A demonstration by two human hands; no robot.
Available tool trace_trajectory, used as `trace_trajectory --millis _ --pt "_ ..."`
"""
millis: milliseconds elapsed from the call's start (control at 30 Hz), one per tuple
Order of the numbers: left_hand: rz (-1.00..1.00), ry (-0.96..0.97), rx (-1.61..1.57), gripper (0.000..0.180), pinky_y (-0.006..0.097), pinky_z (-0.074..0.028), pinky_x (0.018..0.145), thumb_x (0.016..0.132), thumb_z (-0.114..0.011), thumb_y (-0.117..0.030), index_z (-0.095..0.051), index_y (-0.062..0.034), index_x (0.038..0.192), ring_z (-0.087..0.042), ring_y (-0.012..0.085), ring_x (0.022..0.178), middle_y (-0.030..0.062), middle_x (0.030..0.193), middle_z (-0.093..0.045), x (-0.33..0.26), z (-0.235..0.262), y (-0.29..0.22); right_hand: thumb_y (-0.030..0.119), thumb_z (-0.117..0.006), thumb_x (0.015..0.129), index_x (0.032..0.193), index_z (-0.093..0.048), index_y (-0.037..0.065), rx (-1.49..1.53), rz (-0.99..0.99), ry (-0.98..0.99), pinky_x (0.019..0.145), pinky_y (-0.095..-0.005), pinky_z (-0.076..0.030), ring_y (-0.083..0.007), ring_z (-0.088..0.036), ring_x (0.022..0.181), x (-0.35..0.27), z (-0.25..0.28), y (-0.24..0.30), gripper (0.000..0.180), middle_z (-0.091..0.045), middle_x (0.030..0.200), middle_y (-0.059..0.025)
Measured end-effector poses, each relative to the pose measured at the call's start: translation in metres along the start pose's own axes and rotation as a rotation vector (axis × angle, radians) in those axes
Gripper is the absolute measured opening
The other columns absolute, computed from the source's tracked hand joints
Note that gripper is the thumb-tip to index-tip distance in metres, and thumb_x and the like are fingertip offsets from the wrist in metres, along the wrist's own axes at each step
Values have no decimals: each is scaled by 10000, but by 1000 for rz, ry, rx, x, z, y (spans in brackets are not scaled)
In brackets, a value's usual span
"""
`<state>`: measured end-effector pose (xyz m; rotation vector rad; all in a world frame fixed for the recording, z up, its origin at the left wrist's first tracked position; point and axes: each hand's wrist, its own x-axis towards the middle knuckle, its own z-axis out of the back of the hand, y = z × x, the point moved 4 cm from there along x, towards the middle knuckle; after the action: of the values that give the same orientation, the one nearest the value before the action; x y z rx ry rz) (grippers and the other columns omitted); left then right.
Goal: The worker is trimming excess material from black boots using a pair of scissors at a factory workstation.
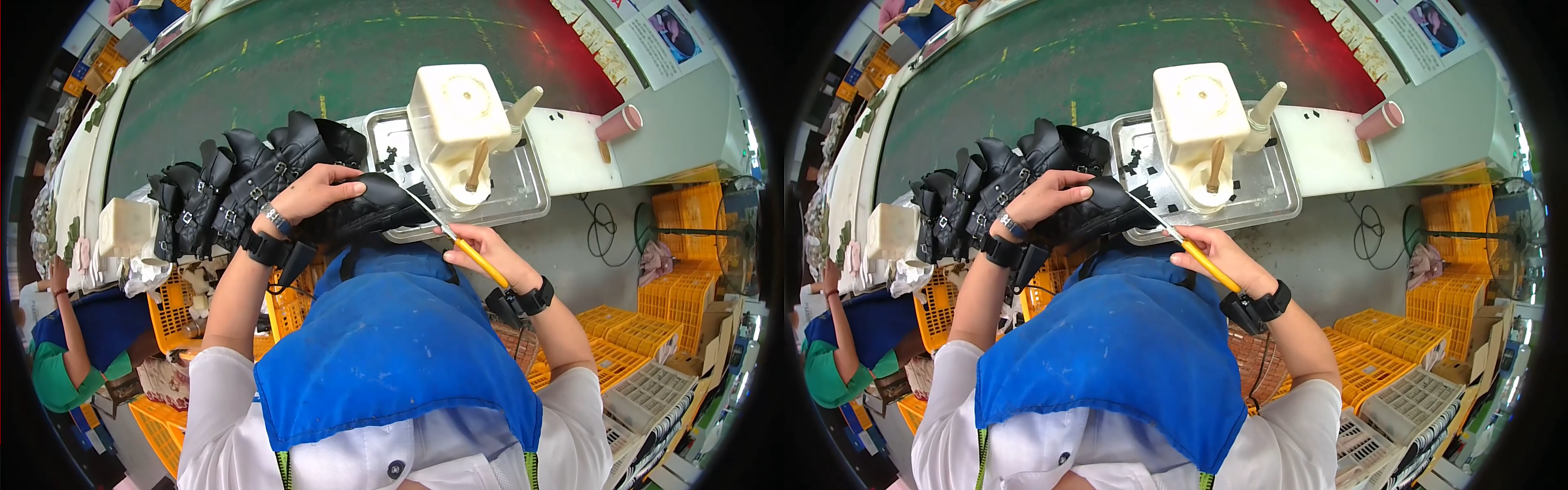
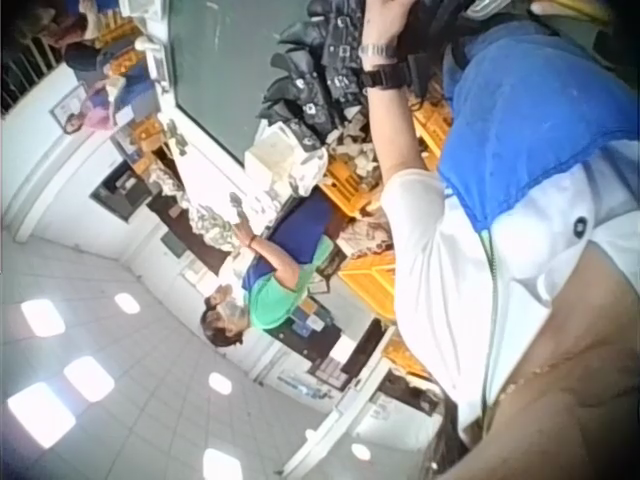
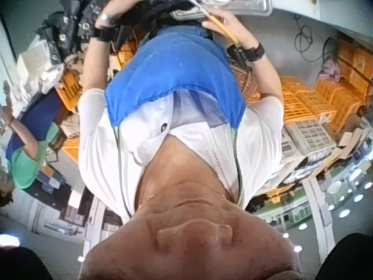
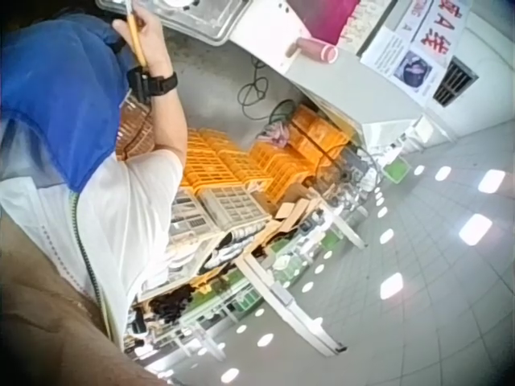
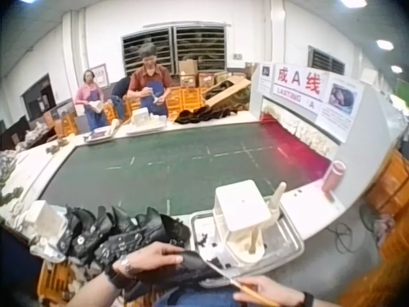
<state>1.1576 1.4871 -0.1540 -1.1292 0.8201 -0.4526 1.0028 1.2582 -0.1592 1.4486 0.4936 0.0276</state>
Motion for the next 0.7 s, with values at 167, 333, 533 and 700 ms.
trace_trajectory --millis 167,333,533,700 --pt "9 13 26 492 261 -446 817 836 -628 -291 -543 87 1140 -567 129 885 108 985 -635 8 -1 3 92 -659 821 1193 -536 15 17 -19 -36 646 -177 -380 -22 -405 717 -1 4 -3 399 -508 874 56" --pt "-9 -1 55 492 260 -448 813 840 -624 -292 -540 85 1146 -570 132 896 110 990 -635 13 0 3 86 -652 827 1207 -529 17 67 -50 -106 648 -174 -400 -6 -430 727 0 4 -5 406 -519 857 55" --pt "-4 -38 -9 502 259 -450 811 841 -621 -292 -528 79 1166 -568 132 900 110 1016 -628 0 8 1 155 -610 866 1249 -497 61 69 -153 -148 524 -181 -375 -16 -416 592 4 12 -14 410 -460 724 61" --pt "-66 -146 -134 461 246 -411 872 861 -594 -230 -487 10 1239 -528 97 956 47 1085 -584 -36 33 -10 159 -597 871 1246 -496 69 196 -80 -330 481 -189 -364 -40 -426 534 4 25 -37 399 -460 663 47"
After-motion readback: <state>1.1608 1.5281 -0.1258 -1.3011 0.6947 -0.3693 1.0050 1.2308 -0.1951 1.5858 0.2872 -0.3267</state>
